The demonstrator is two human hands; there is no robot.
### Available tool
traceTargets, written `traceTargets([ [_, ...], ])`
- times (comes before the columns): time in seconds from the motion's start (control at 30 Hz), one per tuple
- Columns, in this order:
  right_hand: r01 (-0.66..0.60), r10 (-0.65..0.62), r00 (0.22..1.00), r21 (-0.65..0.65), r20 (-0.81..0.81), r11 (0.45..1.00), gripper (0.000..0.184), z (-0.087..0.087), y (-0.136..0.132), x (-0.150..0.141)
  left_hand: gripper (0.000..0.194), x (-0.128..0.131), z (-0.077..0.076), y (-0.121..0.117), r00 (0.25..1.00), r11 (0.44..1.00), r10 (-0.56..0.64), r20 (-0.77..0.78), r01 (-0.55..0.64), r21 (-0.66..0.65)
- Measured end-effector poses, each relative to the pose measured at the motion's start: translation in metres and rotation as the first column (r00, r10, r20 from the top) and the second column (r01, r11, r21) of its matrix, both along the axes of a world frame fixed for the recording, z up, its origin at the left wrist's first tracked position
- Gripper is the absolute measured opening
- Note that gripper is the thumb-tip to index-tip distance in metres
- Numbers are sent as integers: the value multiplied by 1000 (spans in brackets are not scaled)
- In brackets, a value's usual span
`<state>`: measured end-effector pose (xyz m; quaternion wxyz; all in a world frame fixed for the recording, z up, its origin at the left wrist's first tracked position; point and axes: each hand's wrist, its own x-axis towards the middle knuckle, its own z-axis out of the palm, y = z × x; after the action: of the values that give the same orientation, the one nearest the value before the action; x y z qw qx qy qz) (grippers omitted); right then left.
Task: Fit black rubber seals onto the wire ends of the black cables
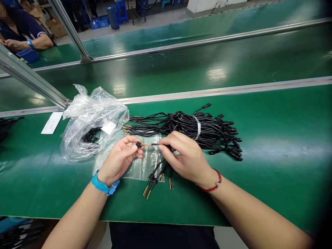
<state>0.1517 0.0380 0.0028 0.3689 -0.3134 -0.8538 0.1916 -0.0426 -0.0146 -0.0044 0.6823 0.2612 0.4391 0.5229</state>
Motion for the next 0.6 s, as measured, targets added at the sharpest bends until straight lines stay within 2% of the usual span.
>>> traceTargets([
  [0.3,-67,49,989,131,140,989,21,-4,2,1,15,1,-2,0,998,999,46,-30,-45,19],
  [0.5,-89,64,983,136,173,987,22,-4,3,3,15,-1,-4,0,987,996,56,-152,-45,77],
  [0.6,-72,49,985,141,163,987,22,-5,2,2,16,-1,-5,-1,969,994,32,-247,-5,110],
])
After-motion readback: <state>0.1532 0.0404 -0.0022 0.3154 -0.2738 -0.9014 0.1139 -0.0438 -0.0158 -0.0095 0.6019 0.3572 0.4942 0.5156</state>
